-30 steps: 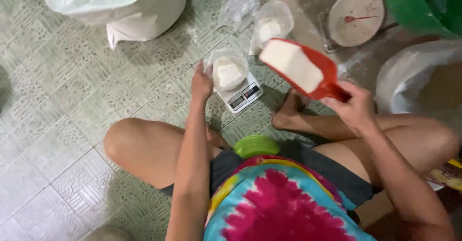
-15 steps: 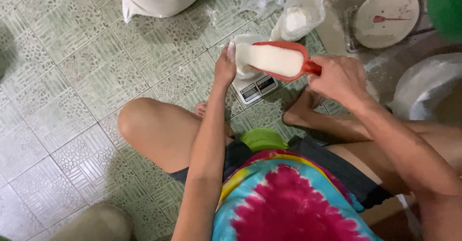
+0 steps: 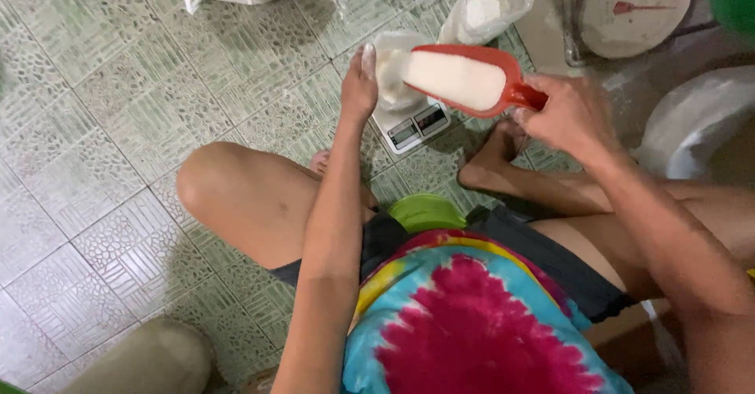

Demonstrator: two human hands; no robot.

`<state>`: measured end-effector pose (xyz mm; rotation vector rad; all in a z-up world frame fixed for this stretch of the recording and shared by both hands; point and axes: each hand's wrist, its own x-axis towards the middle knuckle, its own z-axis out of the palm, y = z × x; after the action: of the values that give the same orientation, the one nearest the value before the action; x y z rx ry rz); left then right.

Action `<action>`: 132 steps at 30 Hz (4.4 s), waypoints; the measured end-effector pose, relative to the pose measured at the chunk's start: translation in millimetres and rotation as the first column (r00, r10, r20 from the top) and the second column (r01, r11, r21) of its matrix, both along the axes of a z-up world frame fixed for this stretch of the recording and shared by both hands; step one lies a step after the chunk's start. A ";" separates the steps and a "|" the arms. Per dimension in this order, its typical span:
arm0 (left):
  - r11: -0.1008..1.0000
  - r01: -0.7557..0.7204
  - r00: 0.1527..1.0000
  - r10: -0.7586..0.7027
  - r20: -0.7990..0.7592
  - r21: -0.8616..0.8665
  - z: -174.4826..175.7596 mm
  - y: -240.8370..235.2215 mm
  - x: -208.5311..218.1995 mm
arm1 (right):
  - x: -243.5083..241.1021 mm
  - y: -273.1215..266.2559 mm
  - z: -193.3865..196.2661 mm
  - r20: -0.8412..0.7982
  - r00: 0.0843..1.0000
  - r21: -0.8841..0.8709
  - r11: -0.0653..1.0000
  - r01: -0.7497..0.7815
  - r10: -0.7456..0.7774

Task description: The person scoops white powder from a large sack into a small plastic bag placed on a digital scale using a green scoop. They adjust the amount of powder to reach a target weight, then set the bag aside. The person repeats this process with a red scoop, transferring powder from a green bucket into another bag on the scale.

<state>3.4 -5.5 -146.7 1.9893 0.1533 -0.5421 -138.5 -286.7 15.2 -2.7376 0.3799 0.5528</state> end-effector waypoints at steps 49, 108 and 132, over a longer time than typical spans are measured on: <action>0.999 -0.048 0.999 0.048 0.000 -0.023 -1.3 29.0 -19.6 | -0.9 19.3 33.4 0.067 0.993 -0.092 0.991 -0.095 0.102; 0.996 0.091 0.994 -0.091 0.062 0.012 -52.1 37.6 -10.1 | -8.6 27.8 28.3 0.199 0.975 -0.042 0.995 -0.087 0.094; 0.995 0.096 0.993 -0.096 0.061 0.007 -44.3 42.5 -15.5 | -4.9 32.9 48.0 0.026 0.997 -0.041 0.997 -0.072 0.073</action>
<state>-12.1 37.0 -191.0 2.0224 0.0202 -0.5416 -143.4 -253.7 63.2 -2.8039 0.2883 0.5306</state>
